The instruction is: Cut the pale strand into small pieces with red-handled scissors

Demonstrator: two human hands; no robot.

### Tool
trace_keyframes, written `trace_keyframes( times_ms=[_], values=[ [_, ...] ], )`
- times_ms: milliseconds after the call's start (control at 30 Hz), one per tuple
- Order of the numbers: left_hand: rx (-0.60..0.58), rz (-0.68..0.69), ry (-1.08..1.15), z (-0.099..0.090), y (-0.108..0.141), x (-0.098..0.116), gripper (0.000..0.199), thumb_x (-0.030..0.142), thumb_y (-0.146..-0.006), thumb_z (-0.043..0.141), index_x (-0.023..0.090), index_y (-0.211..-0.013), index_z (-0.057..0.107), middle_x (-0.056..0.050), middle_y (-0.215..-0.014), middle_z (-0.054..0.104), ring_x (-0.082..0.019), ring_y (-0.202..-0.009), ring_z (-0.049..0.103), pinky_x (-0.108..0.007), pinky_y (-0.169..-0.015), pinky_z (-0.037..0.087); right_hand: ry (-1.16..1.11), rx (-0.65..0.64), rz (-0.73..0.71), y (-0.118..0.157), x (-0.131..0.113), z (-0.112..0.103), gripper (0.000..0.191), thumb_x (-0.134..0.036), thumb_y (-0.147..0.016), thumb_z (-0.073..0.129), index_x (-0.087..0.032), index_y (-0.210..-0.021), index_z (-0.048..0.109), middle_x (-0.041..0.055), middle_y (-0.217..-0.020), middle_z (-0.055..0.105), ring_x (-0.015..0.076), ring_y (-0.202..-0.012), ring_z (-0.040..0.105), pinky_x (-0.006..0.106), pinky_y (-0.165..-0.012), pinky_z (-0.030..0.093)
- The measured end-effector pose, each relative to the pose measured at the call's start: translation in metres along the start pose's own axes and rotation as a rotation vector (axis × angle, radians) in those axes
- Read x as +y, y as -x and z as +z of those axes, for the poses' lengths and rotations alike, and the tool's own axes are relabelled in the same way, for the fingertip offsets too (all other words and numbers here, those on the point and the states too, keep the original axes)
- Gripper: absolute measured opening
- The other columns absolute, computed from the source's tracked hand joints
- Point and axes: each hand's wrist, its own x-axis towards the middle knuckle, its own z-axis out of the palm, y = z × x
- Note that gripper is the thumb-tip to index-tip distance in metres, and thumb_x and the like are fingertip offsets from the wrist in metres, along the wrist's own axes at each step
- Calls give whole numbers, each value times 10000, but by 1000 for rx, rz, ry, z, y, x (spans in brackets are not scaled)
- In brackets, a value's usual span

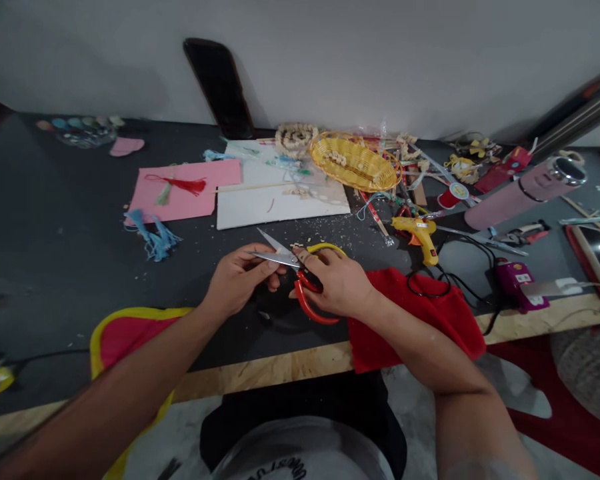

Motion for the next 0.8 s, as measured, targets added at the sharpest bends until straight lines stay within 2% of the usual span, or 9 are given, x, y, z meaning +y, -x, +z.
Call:
trace_keyframes(
  times_ms=[200,500,700,800],
  values=[
    [-15,2,-108,-1,2,4,243,372,-755,717,138,-747,649,-37,-657,704,-107,-482,611,-214,-470,519,47,36,-1,-2,-2,-6,697,-545,-800,632,-195,-1381,472,139,-1146,574,293,-1093,532,453,-953,495],
    [-76,-67,-55,-2,3,6,285,387,-711,754,136,-702,618,-47,-666,714,-107,-451,610,-216,-441,512,-1,-3,-60,0,3,-1,731,-576,-820,603,-176,-1408,435,147,-1143,574,274,-1097,545,431,-951,499],
    [-66,-22,13,0,4,3,311,408,-722,757,132,-770,624,-40,-681,715,-109,-454,612,-219,-438,516,31,-33,-7,2,-3,-4,703,-560,-850,578,-165,-1413,426,144,-1125,605,278,-1070,582,432,-929,513],
    [-31,-11,7,1,3,3,316,366,-693,789,137,-832,623,-28,-685,718,-113,-475,624,-219,-459,528,-5,-38,24,1,-4,-5,679,-542,-847,589,-175,-1398,435,140,-1156,606,273,-1092,582,423,-927,516]
  ],
)
